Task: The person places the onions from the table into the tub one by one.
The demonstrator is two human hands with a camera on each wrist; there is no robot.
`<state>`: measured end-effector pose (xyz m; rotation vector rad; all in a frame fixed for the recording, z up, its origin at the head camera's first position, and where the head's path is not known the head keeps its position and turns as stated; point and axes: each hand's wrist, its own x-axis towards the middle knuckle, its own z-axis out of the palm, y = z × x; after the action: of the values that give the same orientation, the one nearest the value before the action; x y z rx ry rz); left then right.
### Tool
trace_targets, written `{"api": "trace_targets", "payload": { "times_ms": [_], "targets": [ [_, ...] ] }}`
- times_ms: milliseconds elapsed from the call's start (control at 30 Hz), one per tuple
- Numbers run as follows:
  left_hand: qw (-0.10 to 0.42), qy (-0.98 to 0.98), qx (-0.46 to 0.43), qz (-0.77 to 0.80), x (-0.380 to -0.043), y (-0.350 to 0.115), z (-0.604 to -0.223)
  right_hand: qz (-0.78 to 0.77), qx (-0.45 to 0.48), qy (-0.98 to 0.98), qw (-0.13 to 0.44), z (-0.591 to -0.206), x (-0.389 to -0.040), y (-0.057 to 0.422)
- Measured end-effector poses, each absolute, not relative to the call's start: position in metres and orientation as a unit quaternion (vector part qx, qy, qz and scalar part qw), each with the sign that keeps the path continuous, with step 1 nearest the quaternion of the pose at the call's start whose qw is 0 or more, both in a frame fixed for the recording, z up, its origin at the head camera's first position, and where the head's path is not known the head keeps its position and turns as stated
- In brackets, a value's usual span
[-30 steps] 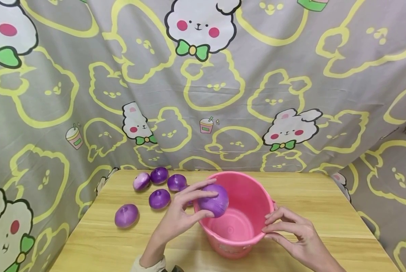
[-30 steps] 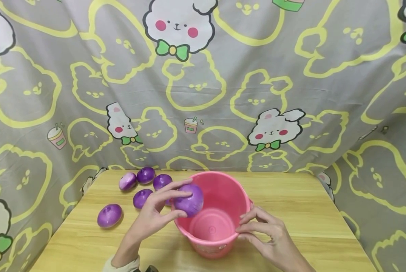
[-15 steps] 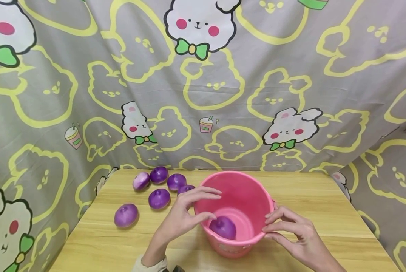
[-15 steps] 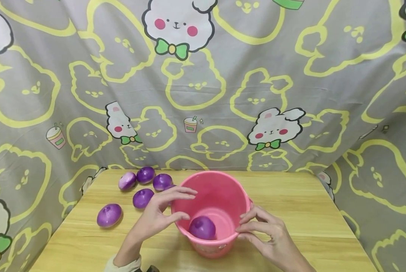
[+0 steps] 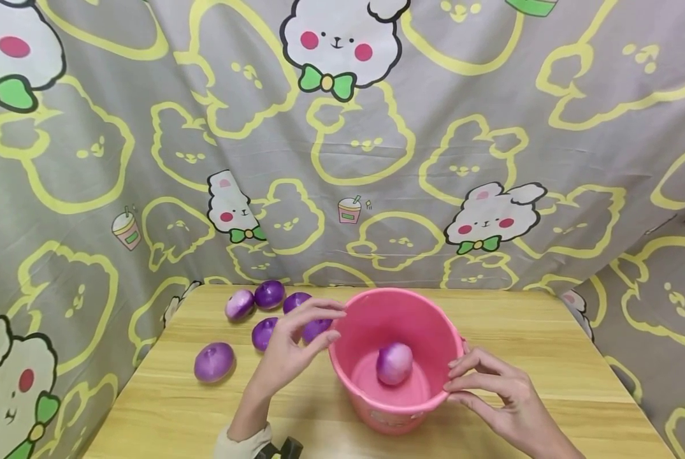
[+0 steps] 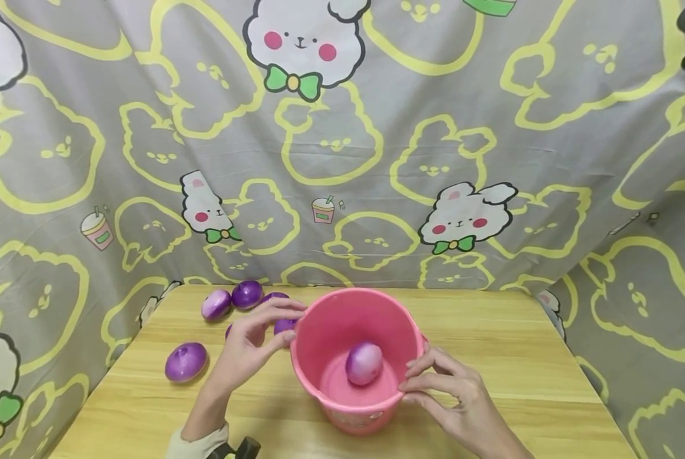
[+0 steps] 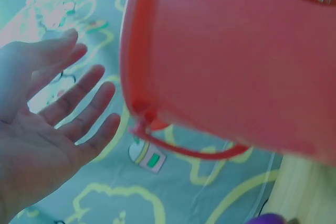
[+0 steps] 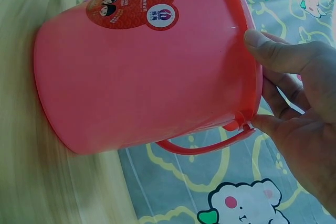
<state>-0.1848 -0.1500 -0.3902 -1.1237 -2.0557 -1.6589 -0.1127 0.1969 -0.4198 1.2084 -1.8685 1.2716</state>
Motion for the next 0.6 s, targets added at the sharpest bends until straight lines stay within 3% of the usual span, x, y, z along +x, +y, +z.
{"api": "trace_targets", "payload": {
  "times_ms": [600],
  "targets": [
    [0.164, -0.713, -0.313, -0.606, -0.204, -0.177, -0.398, 0.465, 0.426, -0.725, 0.277, -0.422, -0.109, 0.199]
  ]
}}
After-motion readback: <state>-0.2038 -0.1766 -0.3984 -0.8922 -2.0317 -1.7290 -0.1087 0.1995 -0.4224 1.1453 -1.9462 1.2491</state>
